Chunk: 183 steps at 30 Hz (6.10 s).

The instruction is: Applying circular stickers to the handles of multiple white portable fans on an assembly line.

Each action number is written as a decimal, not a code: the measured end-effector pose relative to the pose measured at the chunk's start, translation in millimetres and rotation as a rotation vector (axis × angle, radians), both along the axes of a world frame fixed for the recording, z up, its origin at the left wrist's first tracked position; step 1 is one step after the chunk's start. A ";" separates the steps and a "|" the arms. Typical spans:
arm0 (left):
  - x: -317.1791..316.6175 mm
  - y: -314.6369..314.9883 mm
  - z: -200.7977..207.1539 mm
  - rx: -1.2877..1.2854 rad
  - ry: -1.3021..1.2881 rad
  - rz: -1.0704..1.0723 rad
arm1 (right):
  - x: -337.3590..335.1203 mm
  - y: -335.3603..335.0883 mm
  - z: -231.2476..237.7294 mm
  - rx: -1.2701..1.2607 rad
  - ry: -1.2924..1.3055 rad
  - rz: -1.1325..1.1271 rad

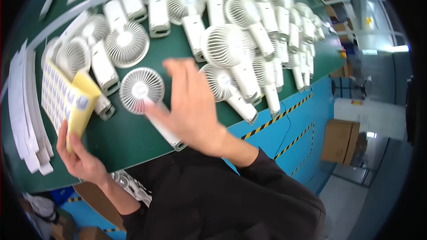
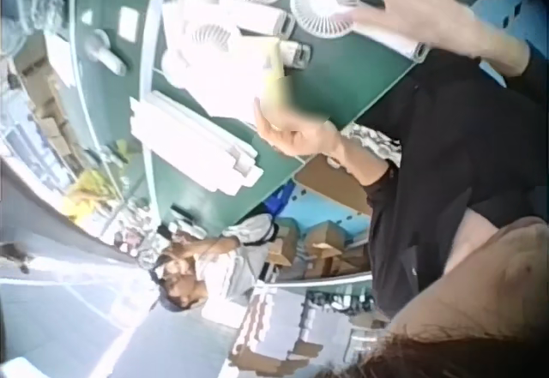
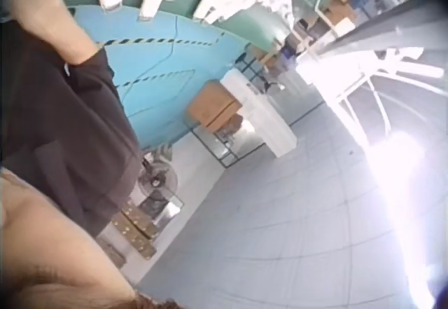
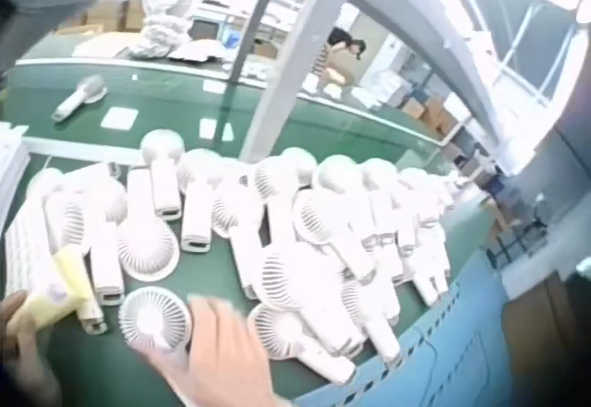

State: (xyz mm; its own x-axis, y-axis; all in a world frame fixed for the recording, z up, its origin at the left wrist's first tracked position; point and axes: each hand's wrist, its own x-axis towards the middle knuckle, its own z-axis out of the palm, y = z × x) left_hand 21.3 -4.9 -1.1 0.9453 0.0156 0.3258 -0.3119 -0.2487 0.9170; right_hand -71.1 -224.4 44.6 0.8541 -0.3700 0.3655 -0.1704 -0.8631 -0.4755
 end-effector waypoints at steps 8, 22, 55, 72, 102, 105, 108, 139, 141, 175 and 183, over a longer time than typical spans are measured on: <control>7.5 -0.1 2.8 -0.115 -0.147 0.118 | -51.8 -5.8 13.5 0.684 0.150 0.213; 8.3 -6.2 19.6 0.024 -0.137 0.176 | -69.0 -361.0 13.5 -0.098 -0.226 -0.762; 37.2 21.0 17.0 0.454 -0.286 0.000 | 472.8 -49.2 -26.5 0.130 0.417 0.026; 36.1 13.3 17.0 0.311 -0.431 -0.020 | 253.7 -47.9 95.1 0.892 0.151 0.407; -10.2 -43.5 79.2 -0.225 0.272 -0.834 | -1.6 7.9 52.3 1.562 0.278 0.742; -0.7 -33.0 83.0 -0.201 -0.031 -0.660 | -7.7 0.5 44.3 1.699 0.122 0.613; 5.9 -20.3 80.8 -0.134 -0.137 -0.407 | -4.7 -7.2 23.9 1.523 -0.117 0.424; -14.7 -13.7 50.5 -0.019 -0.064 -0.305 | -33.1 6.7 -10.1 1.350 0.084 0.057; -15.5 -12.2 49.9 -0.045 -0.052 -0.294 | -34.8 7.6 -10.3 1.298 0.112 0.039; -3.2 0.0 42.3 0.046 -0.277 0.065 | 30.6 -39.3 13.0 0.585 0.057 0.394; 0.8 -2.3 30.4 -0.008 -0.146 0.113 | 33.2 -45.5 2.1 0.548 0.137 0.391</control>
State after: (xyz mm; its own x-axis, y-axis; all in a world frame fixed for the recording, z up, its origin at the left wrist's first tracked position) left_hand 22.1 -7.2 29.3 0.8800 0.1223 0.4590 -0.4123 -0.2830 0.8660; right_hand -37.9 -270.0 46.7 0.9877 -0.1262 0.0921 0.0143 -0.5141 -0.8576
